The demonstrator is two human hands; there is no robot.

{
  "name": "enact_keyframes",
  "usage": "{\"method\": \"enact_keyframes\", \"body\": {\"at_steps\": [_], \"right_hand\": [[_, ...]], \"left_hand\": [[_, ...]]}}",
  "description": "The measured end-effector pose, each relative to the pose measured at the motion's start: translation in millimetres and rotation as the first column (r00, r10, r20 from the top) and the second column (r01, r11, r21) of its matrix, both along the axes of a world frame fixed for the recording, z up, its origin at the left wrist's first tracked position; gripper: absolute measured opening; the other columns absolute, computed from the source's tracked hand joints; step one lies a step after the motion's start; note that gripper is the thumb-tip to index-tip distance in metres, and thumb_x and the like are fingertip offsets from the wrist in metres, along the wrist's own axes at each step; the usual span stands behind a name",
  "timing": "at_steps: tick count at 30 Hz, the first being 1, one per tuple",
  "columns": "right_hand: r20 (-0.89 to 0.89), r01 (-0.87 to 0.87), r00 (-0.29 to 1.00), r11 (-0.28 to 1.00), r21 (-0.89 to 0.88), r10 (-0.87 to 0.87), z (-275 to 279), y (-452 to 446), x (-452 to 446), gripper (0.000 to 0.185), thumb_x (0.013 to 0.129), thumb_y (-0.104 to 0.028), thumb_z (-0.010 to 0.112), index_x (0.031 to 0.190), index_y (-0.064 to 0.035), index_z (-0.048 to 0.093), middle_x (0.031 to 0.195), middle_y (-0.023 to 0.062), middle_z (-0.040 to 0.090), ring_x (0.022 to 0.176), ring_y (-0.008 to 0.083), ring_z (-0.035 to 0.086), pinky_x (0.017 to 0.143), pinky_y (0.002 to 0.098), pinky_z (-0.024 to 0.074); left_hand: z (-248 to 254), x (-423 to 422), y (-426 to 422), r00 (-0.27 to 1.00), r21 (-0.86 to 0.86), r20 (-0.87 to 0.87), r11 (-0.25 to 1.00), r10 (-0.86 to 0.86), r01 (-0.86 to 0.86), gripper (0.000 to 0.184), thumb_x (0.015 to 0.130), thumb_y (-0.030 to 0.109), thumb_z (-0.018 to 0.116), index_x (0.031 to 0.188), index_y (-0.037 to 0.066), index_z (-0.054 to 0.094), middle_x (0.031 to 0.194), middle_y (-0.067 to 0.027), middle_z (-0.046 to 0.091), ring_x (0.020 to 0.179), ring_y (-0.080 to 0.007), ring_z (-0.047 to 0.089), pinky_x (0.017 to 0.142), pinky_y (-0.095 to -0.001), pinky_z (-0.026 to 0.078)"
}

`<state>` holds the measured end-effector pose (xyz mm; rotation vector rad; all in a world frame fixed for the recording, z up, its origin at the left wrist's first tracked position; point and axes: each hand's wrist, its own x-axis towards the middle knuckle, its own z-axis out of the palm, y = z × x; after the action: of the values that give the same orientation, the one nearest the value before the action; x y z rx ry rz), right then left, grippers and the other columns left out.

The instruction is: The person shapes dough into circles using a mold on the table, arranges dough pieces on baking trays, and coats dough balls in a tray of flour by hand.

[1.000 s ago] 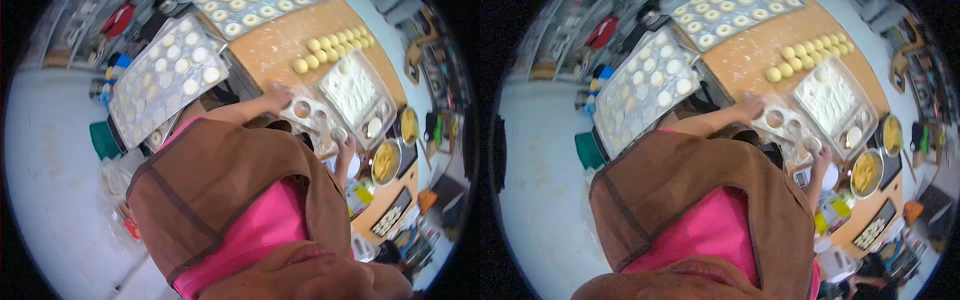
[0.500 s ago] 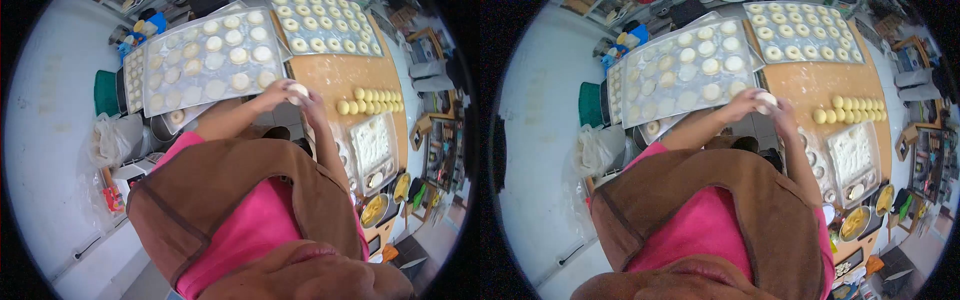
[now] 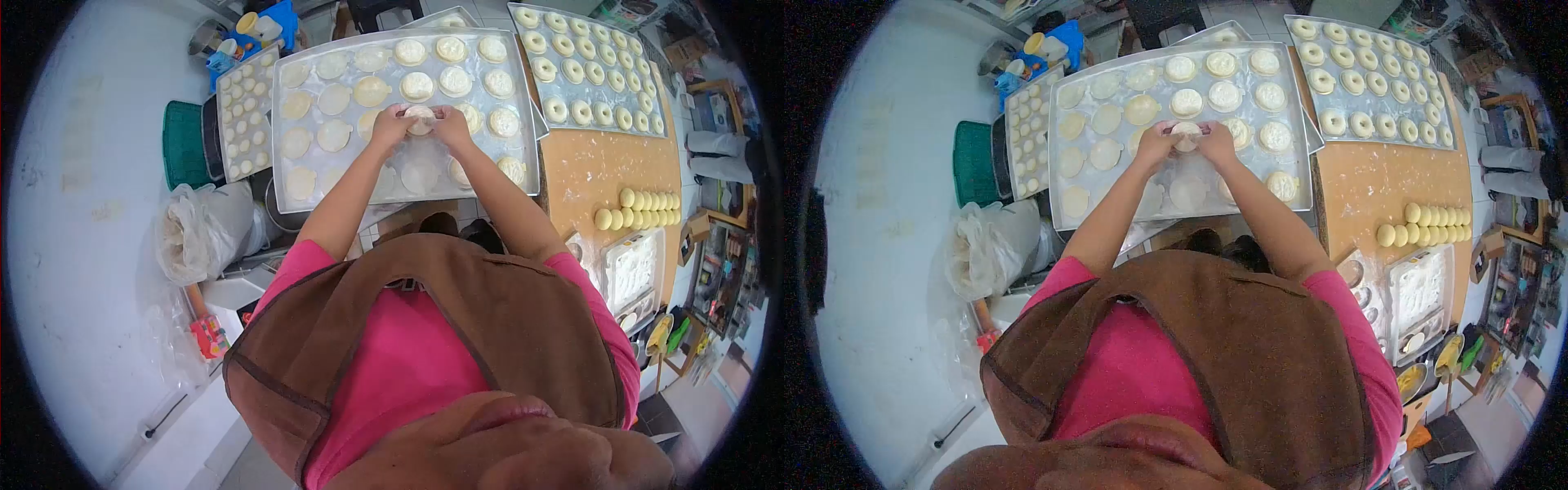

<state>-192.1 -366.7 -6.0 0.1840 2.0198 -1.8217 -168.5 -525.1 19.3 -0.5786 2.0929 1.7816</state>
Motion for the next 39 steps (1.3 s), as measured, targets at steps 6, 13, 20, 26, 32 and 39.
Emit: {"method": "enact_keyframes", "body": {"at_steps": [6, 13, 20, 26, 32, 39], "right_hand": [[-0.117, -0.059, 0.988, 0.949, 0.309, 0.099, 8.9, -4.2, -1.1, 0.035, 0.073, -0.007, 0.068, 0.108, 0.0014, 0.068, 0.092, 0.0168, 0.071, 0.08, 0.0238, 0.07, 0.07, 0.0355, 0.0543], [-0.425, 0.033, 0.875, 0.845, 0.533, 0.234, 37.3, 37.1, 6.5, 0.035, 0.077, -0.009, 0.066, 0.112, -0.0032, 0.068, 0.108, 0.0212, 0.065, 0.087, 0.0311, 0.068, 0.08, 0.0385, 0.0529], [-0.376, 0.289, 0.907, 0.93, 0.229, -0.19, 74.1, 156.4, 55.2, 0.028, 0.086, -0.01, 0.064, 0.113, -0.003, 0.067, 0.107, 0.0164, 0.065, 0.087, 0.0232, 0.067, 0.07, 0.0333, 0.0561], [-0.47, 0.586, 0.778, 0.752, 0.301, -0.418, 87.7, 274.7, 138.6, 0.028, 0.087, -0.011, 0.063, 0.113, -0.002, 0.066, 0.109, 0.0138, 0.066, 0.089, 0.0214, 0.068, 0.072, 0.0306, 0.0559], [-0.521, 0.761, 0.586, 0.199, 0.618, -0.621, 39.7, 481.1, 284.8, 0.033, 0.086, -0.016, 0.064, 0.117, -0.0038, 0.065, 0.113, 0.019, 0.066, 0.101, 0.031, 0.065, 0.087, 0.0391, 0.0523], [-0.431, 0.641, 0.698, 0.232, 0.732, -0.572, -25.1, 602.4, 314.4, 0.038, 0.087, -0.018, 0.063, 0.123, -0.0067, 0.062, 0.122, 0.0217, 0.061, 0.116, 0.0373, 0.056, 0.099, 0.0413, 0.0444]], "left_hand": [[-10.1, -4.5, -7.3, 0.96, -0.325, -0.224, 0.941, -0.169, 0.09, 0.042, 0.082, 0.012, 0.069, 0.12, -0.004, 0.058, 0.11, -0.0147, 0.068, 0.089, -0.0222, 0.068, 0.078, -0.0323, 0.054], [-4.2, -0.5, -9.2, 0.689, -0.778, -0.343, 0.604, -0.639, 0.174, 0.062, 0.086, 0.031, 0.066, 0.136, 0.0, 0.046, 0.141, -0.02, 0.047, 0.13, -0.0322, 0.045, 0.109, -0.0446, 0.033], [-5.5, 24.4, 5.3, 0.535, -0.915, -0.086, 0.279, -0.84, 0.292, 0.094, 0.083, 0.056, 0.061, 0.148, -0.002, 0.025, 0.155, -0.0192, 0.027, 0.145, -0.0318, 0.022, 0.117, -0.0521, 0.016], [-30.2, 19.4, -3.6, 0.461, -0.922, -0.114, 0.266, -0.88, 0.28, 0.099, 0.078, 0.044, 0.071, 0.148, -0.004, 0.02, 0.156, -0.023, 0.022, 0.146, -0.0362, 0.017, 0.119, -0.0473, 0.013], [21.8, 2.9, 95.1, 0.377, -0.812, -0.52, 0.581, -0.766, 0.06, 0.099, 0.085, 0.046, 0.066, 0.151, -0.004, 0.01, 0.158, -0.0232, 0.011, 0.147, -0.0384, 0.008, 0.116, -0.0547, -0.002], [35.5, 86.7, 335.5, -0.076, -0.764, -0.583, 0.514, -0.809, 0.39, 0.091, 0.081, 0.037, 0.072, 0.147, -0.003, 0.024, 0.154, -0.0263, 0.02, 0.143, -0.0444, 0.018, 0.116, -0.0554, 0.014]]}}
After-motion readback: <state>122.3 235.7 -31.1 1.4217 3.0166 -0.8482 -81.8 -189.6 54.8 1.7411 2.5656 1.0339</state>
